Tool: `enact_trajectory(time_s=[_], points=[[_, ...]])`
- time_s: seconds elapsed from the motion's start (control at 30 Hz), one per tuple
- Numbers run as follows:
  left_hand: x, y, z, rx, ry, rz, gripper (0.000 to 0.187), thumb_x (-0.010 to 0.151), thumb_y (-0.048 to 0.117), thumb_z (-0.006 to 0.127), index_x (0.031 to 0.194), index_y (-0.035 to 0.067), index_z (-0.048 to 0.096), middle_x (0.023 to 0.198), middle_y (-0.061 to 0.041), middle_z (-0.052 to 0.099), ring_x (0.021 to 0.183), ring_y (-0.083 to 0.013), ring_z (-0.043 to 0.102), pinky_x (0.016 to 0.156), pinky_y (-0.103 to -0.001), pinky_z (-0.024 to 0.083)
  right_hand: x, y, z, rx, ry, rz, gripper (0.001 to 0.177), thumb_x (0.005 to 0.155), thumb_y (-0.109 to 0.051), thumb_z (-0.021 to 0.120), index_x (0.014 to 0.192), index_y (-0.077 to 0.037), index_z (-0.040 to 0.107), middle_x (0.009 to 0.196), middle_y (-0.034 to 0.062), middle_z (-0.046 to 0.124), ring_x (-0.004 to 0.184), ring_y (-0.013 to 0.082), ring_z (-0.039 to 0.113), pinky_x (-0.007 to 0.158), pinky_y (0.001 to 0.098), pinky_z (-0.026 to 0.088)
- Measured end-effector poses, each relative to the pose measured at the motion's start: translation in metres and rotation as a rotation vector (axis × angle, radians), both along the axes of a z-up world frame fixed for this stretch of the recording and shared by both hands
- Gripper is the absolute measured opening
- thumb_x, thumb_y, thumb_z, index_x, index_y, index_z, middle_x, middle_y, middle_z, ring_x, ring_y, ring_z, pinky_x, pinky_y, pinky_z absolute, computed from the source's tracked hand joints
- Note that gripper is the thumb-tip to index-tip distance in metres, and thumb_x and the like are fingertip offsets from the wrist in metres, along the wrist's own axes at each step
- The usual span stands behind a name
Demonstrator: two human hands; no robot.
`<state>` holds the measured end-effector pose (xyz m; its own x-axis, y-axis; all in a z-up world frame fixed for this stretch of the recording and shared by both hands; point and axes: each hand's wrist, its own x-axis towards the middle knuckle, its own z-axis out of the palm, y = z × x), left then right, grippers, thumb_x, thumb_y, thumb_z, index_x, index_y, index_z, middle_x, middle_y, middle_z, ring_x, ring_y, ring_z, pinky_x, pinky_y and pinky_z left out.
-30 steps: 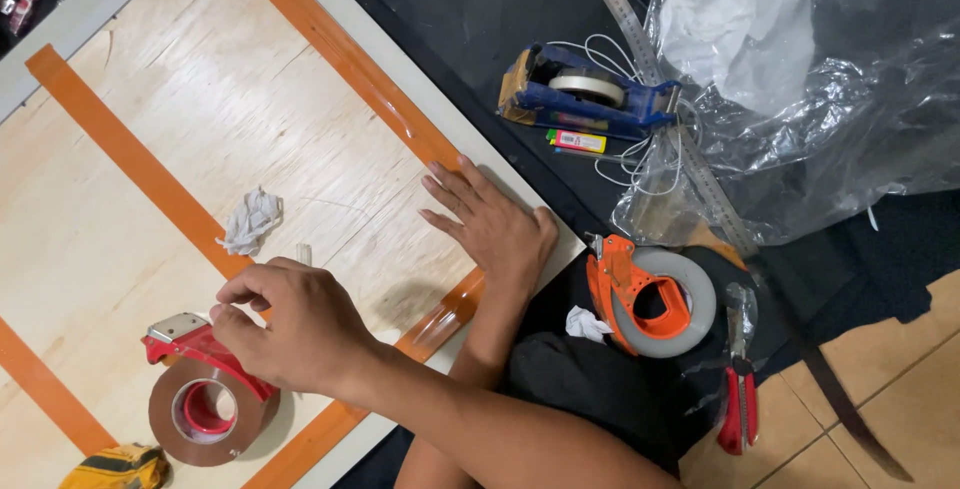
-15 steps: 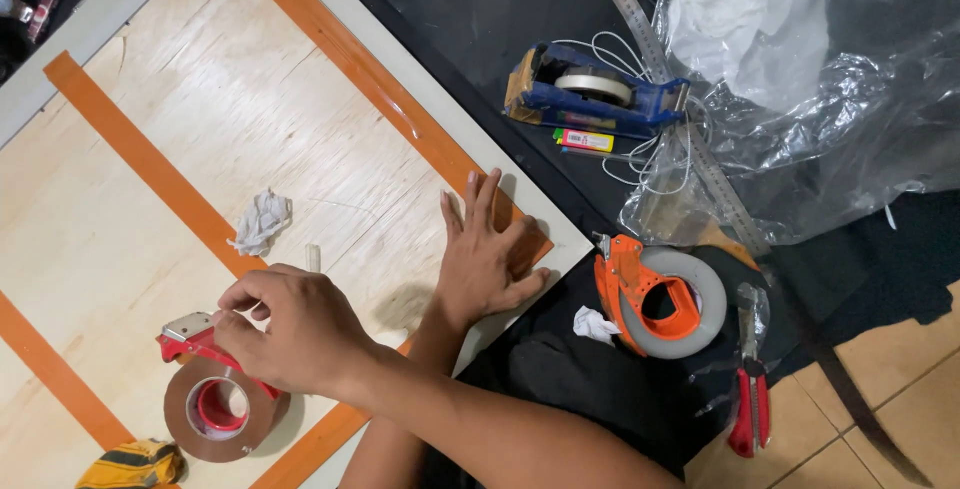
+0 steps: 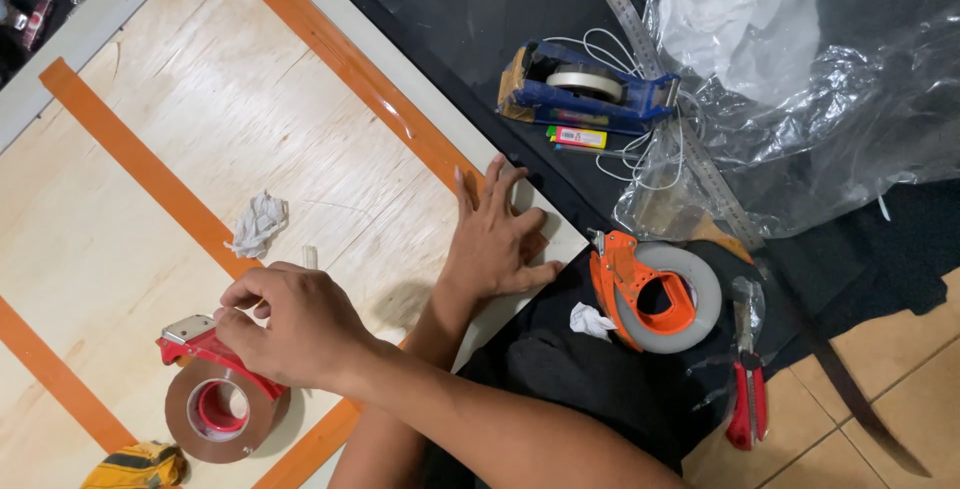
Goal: The person applies orange tape to the edges of a wooden board using a tape dispenser, then smooths the tape with a cloth. The person works along the perimeter of the board, pressing the tape down and wiping the surface.
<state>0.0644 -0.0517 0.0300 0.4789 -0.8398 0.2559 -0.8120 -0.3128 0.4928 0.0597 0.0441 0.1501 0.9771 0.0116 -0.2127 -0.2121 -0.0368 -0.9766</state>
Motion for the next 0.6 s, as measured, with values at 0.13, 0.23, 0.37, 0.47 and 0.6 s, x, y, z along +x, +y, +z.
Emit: enact_trajectory(time_s=[0.13,0.23,0.37,0.47,0.6], points=[[-0.006,0.002,0.014,0.0,0.087,-0.086,0.056,0.078,0.067,0.062,0.09,0.013,0.066,0.143,-0.025,0.045,0.149,-0.0497,0.025,0.114,-0.08,0.005,0.0,0.001,-0.002,0.002,-0.019,-0.006,0.025,0.087,-0.032,0.058,0.095,-0.011,0.069,0.097,0.0004,0.073,0.091,0.021,0.068,0.082,0.0335,0.056],[0.005,0.019,0.014,0.11,-0.059,0.115,0.058,0.094,0.07,0.043,0.103,0.017,0.066,0.156,-0.025,0.041,0.151,-0.0468,0.027,0.118,-0.074,0.003,-0.001,0.001,-0.002,-0.001,0.026,0.015,0.027,0.086,-0.034,0.058,0.097,-0.013,0.069,0.1,0.0001,0.073,0.088,0.0195,0.067,0.082,0.0326,0.055],[-0.009,0.029,0.005,0.183,-0.073,0.371,0.092,0.086,0.083,0.042,0.153,0.02,0.045,0.167,-0.026,0.016,0.155,-0.0489,0.012,0.12,-0.07,0.005,0.0,0.004,-0.001,0.01,-0.018,-0.001,0.027,0.087,-0.032,0.058,0.097,-0.01,0.069,0.099,0.0006,0.074,0.09,0.0206,0.068,0.081,0.033,0.056],[-0.013,0.03,-0.001,0.23,-0.091,0.283,0.105,0.077,0.079,0.048,0.162,0.019,0.031,0.169,-0.024,0.016,0.158,-0.0451,0.012,0.121,-0.07,0.003,0.001,0.006,-0.002,0.005,-0.005,0.008,0.028,0.087,-0.033,0.057,0.098,-0.01,0.07,0.1,0.0015,0.074,0.09,0.0206,0.069,0.081,0.033,0.057],[-0.019,0.02,-0.006,0.265,-0.089,0.259,0.108,0.071,0.06,0.054,0.163,0.012,0.025,0.17,-0.023,0.016,0.157,-0.0456,0.013,0.12,-0.072,-0.002,0.0,0.005,-0.003,0.009,-0.032,-0.001,0.03,0.087,-0.033,0.056,0.099,-0.009,0.07,0.1,0.0036,0.074,0.094,0.0218,0.07,0.083,0.0336,0.058]])
